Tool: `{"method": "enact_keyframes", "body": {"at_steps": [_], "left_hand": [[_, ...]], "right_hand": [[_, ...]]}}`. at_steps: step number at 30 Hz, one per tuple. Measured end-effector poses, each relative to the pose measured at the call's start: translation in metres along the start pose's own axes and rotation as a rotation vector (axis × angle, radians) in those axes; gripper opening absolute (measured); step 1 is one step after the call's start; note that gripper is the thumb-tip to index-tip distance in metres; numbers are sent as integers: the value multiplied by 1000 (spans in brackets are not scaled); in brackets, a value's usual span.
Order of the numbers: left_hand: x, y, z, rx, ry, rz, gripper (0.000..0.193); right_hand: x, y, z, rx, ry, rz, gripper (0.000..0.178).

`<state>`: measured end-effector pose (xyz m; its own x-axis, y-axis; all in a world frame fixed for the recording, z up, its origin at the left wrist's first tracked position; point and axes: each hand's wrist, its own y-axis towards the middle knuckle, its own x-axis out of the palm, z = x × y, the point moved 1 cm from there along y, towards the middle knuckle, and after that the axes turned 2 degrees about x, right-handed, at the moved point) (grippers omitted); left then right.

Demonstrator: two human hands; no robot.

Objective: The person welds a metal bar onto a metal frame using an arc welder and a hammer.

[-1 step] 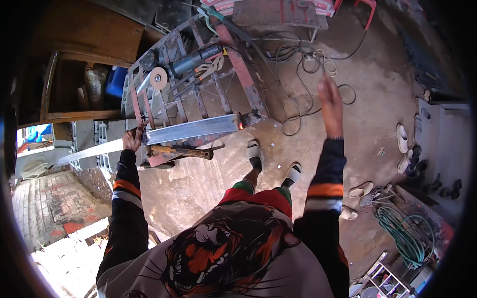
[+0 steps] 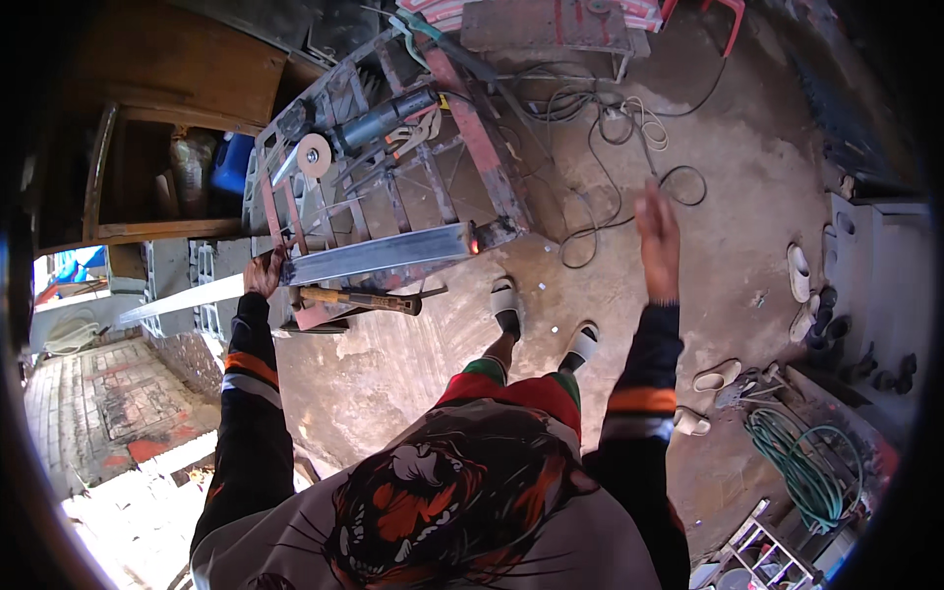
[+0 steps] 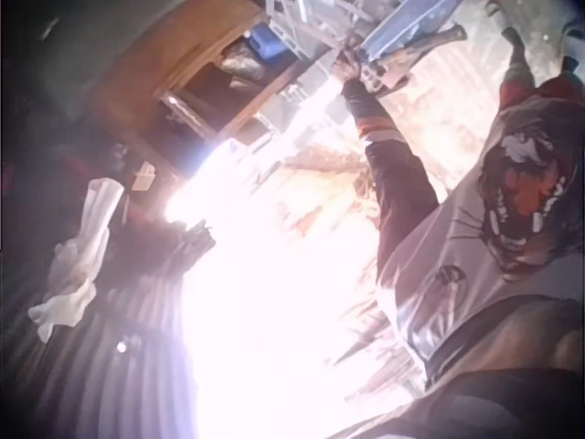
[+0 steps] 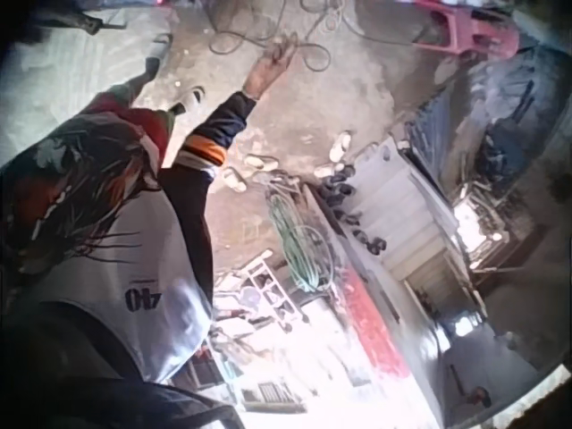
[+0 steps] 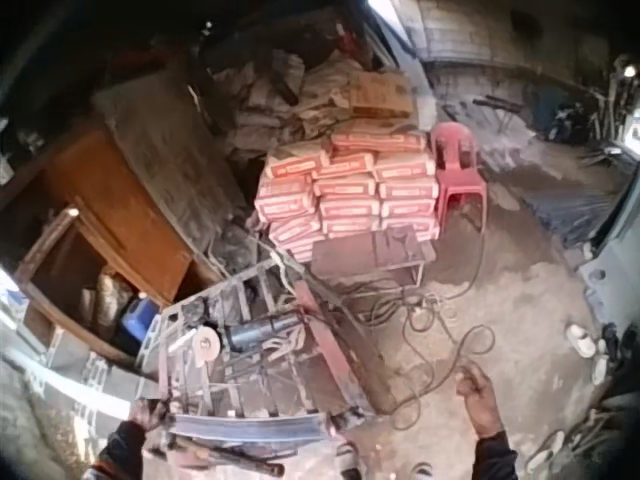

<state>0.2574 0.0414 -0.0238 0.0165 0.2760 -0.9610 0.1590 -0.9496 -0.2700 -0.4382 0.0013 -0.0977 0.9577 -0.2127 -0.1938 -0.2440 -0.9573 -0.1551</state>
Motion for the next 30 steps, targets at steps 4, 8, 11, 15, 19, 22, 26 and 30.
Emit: {"method": "enact_keyframes", "body": {"at_steps": [4,8,11,15,19,22,26,30], "left_hand": [[13,44,-20,410,77,4,31],[9,76,-41,328,-50,-394,34],[0,99,-36,-134,-61,-633,52],[-4,91,-42,-230,-4,-646,43],[29,129,-23,125,118,-599,37],[21,86,-83,231,277,-575,33],[35,109,-79,434,387,-510,29],[32,112,-79,554,504,-433,27]], "right_hand": [[-67,-181,162,321,67,-17,45],[-92,-354,304,525,-402,-146,32],[-109,-450,354,273,-579,-232,16],[-115,-486,343,816,-192,-91,14],[-138,-475,338,668,-405,-33,13],[-64,-384,238,584,-582,-13,22],[26,-278,74,-85,-387,-431,28],[147,-247,-43,-524,-136,-708,40]]}}
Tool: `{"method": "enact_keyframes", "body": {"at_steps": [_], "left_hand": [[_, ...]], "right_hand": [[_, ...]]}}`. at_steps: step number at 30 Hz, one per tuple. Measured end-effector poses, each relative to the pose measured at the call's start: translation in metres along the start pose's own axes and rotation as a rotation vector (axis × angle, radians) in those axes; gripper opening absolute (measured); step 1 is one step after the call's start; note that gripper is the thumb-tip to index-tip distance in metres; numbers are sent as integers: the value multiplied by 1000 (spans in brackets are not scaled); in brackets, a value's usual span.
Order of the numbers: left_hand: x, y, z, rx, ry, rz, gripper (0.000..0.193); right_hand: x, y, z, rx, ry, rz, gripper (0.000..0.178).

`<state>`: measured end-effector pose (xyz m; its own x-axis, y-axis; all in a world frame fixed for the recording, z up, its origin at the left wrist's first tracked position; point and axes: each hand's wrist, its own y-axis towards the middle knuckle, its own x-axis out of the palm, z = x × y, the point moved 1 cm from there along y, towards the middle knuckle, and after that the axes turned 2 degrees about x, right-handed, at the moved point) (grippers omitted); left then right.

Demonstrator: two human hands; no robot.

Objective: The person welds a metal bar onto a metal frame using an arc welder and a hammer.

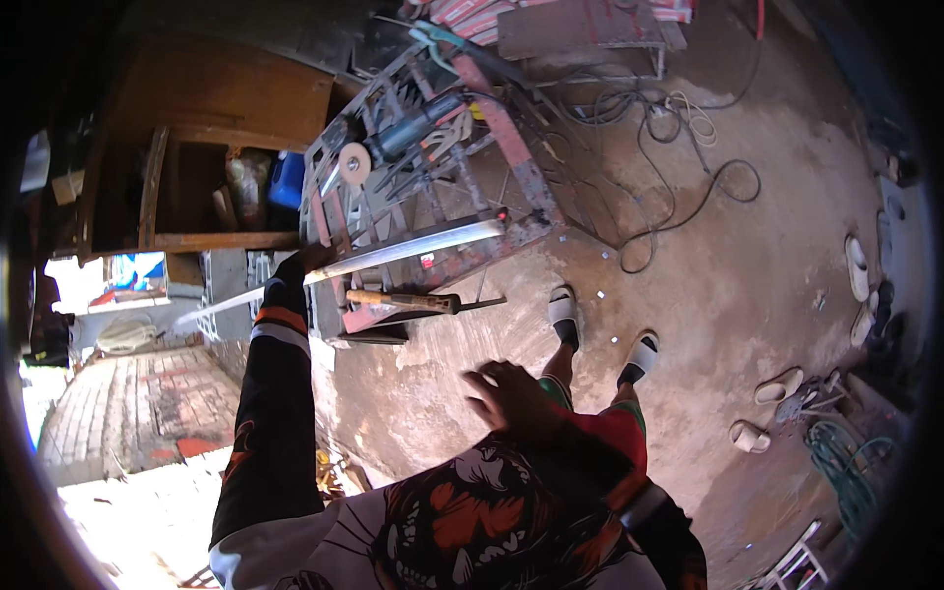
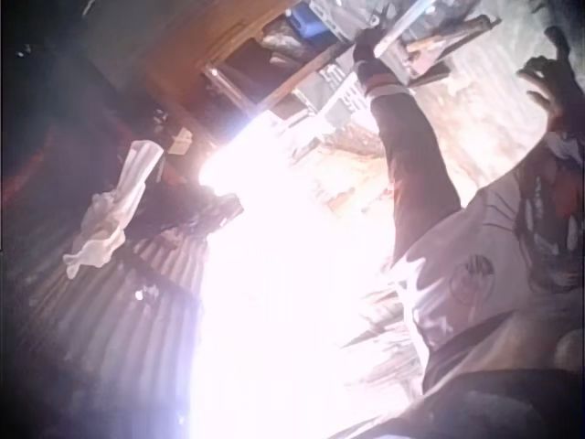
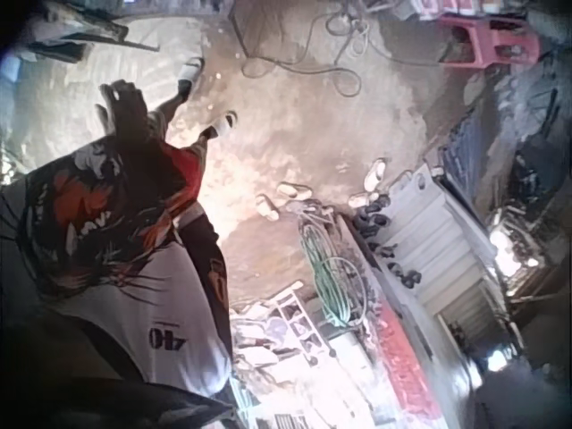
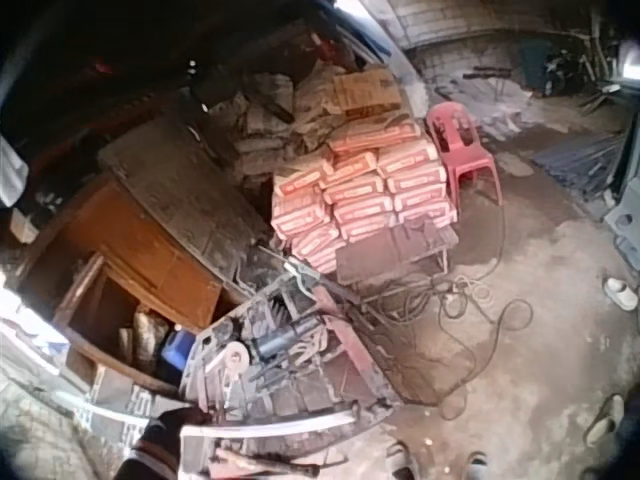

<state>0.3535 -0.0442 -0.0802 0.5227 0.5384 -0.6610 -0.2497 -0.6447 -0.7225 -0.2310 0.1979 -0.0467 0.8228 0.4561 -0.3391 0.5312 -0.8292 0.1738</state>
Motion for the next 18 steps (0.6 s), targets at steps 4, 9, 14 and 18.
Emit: {"method": "enact_keyframes", "body": {"at_steps": [4,9,14,18], "left_hand": [[-20,2,68,85,-51,289,22],[-40,-34,80,-35,-2,286,24],[-40,-46,94,-94,14,339,27],[-61,-52,117,-214,-74,331,23]], "right_hand": [[61,93,-2,-168,-547,71,52],[109,151,-3,-60,-857,164,46],[132,176,4,19,-765,2,33],[114,136,-3,-58,-675,0,31]]}}
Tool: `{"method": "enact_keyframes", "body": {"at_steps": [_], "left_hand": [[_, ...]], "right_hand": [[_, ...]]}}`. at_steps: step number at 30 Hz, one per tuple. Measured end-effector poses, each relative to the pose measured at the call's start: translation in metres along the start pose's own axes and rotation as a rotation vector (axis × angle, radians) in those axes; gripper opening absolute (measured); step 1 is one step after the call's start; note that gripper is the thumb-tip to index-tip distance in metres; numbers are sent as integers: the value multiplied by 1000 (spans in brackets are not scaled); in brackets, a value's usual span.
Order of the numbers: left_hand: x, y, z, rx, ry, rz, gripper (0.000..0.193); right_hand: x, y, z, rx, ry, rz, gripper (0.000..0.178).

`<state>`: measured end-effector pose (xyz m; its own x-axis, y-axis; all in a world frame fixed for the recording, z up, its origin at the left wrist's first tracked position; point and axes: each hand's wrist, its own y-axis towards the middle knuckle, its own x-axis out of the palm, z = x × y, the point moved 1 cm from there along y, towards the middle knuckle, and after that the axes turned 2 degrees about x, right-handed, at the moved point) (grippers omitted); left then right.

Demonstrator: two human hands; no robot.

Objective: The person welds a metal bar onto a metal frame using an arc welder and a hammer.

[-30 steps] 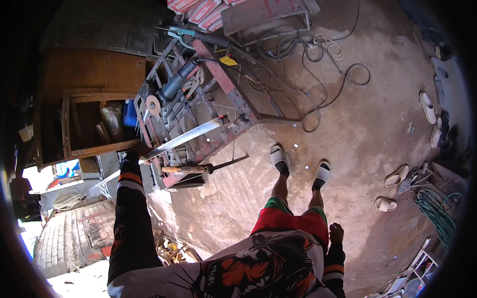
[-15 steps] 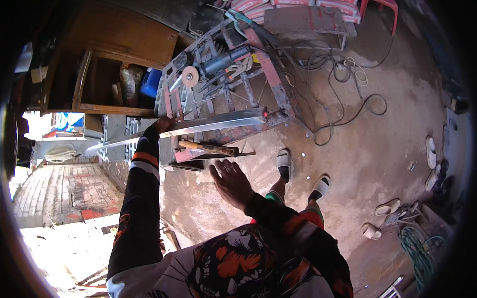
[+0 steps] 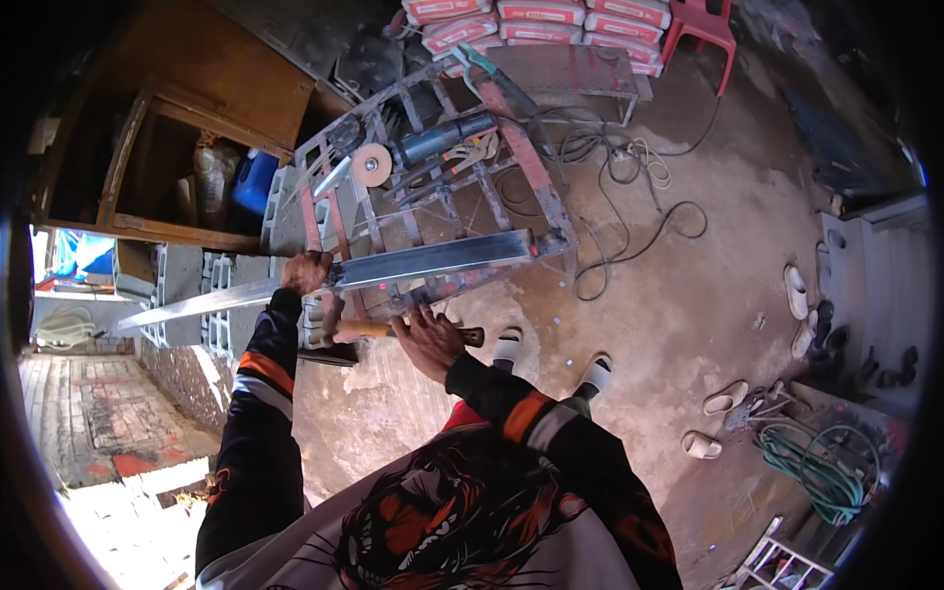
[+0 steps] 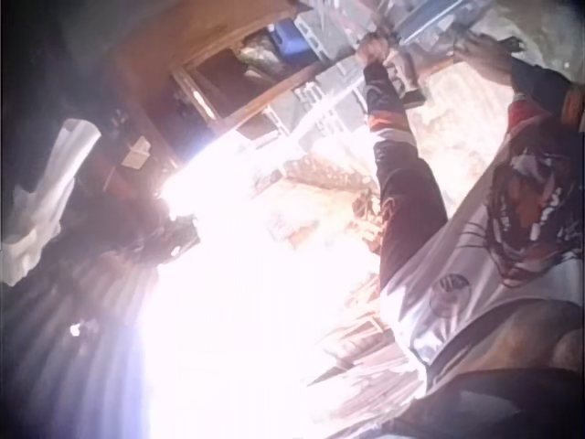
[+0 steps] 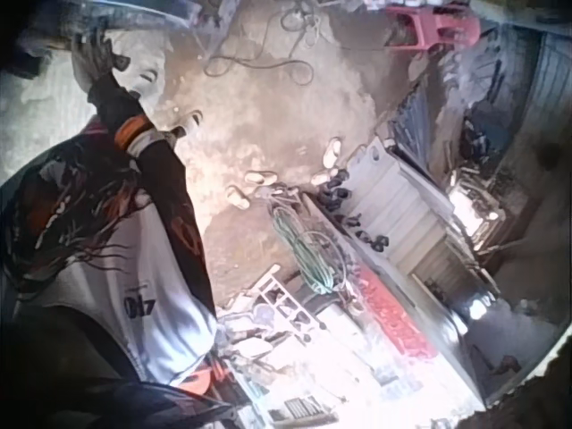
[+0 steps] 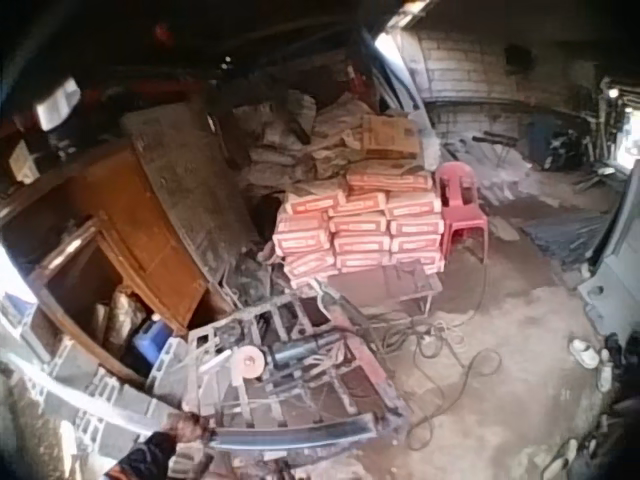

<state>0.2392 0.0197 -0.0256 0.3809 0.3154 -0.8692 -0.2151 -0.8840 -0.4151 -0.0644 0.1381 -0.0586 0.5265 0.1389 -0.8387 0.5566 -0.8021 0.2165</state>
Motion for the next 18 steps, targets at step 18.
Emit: {"method": "enact_keyframes", "body": {"at_steps": [18], "left_hand": [[25,-53,22,-342,-260,194,45]], "right_hand": [[-96,-284,13,1097,776,258,18]]}}
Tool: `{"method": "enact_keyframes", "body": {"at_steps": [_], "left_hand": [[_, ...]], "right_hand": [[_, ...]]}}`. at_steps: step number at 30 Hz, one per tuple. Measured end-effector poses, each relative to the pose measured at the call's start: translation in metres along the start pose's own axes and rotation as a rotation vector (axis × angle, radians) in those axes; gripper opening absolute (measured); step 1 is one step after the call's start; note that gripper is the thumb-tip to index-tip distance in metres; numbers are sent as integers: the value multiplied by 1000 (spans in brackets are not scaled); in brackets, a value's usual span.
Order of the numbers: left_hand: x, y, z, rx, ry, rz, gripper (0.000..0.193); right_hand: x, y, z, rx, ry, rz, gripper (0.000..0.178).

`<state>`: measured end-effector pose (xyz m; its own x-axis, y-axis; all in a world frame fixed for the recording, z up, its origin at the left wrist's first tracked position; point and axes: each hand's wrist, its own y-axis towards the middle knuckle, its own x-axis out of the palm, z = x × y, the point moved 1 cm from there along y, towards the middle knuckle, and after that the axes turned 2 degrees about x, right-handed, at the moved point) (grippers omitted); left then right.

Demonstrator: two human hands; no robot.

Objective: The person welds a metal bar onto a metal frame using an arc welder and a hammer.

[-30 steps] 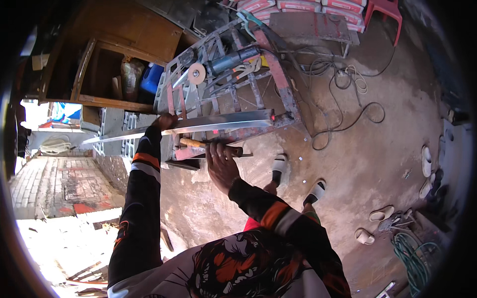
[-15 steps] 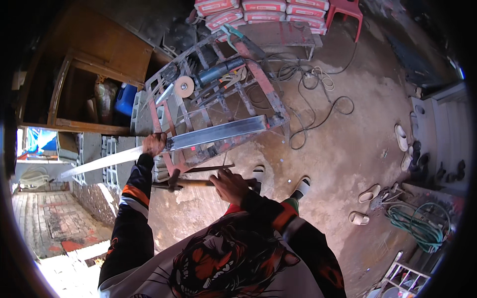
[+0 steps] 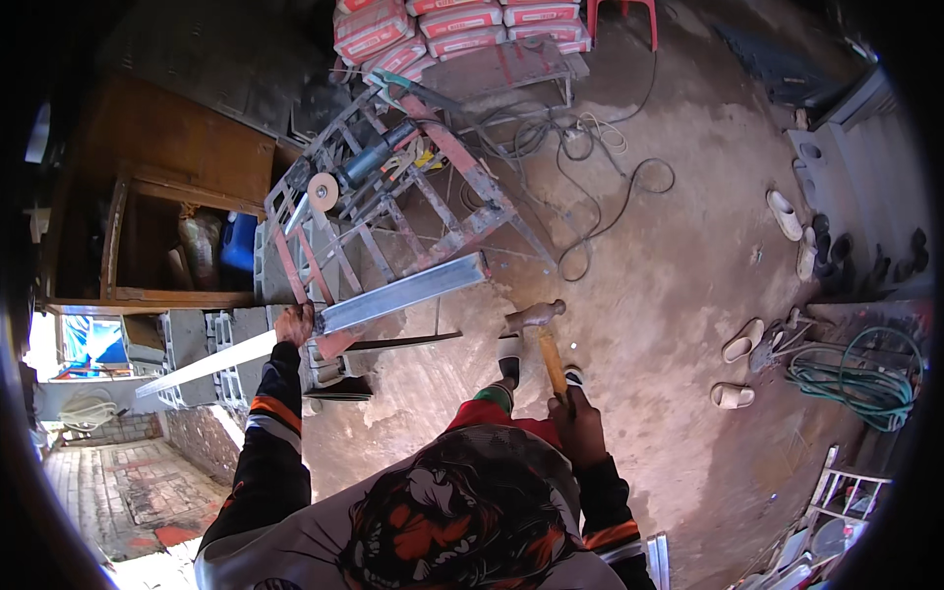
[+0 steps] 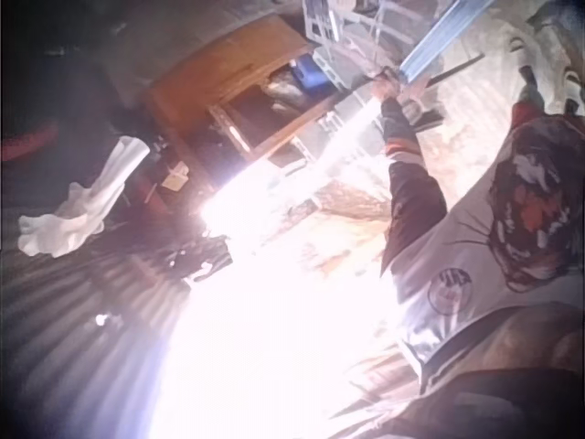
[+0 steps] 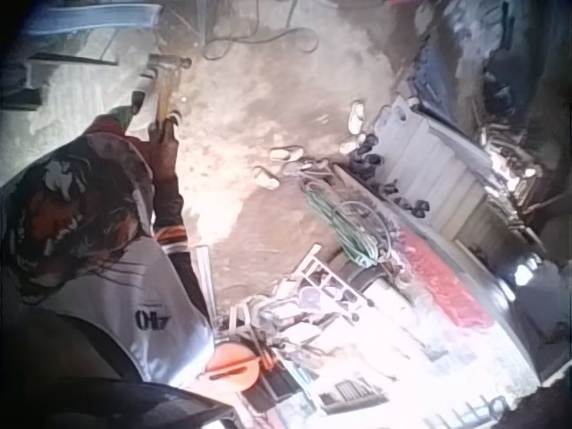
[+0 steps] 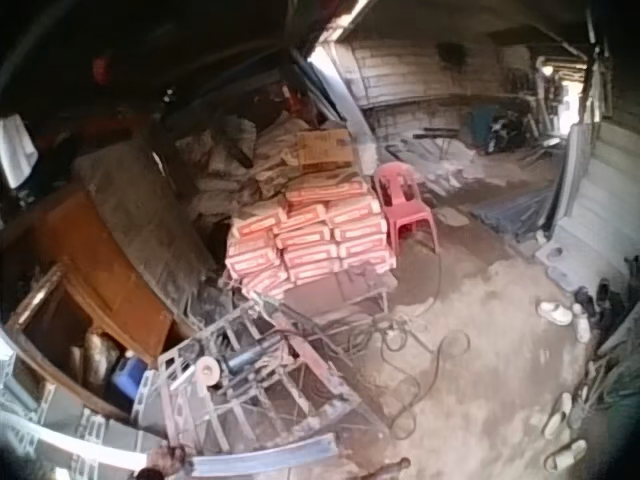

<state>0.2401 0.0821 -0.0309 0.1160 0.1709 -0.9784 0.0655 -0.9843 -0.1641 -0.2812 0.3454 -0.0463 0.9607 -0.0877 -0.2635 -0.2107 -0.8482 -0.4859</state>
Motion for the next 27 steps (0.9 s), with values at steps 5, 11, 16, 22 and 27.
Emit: {"method": "enact_keyframes", "body": {"at_steps": [5,11,16,22,27], "left_hand": [[15,1,16,-31,54,52,48],[16,38,-26,45,162,79,47],[17,34,-12,-33,149,78,50],[6,29,5,17,166,28,51],[2,28,-29,-107,95,85,55]], "right_hand": [[-19,3,14,62,443,-36,14],[-8,27,15,25,633,-48,10],[-10,44,3,56,637,-171,20],[22,81,-31,-67,875,-24,60],[44,90,-41,-46,657,-282,60]]}}
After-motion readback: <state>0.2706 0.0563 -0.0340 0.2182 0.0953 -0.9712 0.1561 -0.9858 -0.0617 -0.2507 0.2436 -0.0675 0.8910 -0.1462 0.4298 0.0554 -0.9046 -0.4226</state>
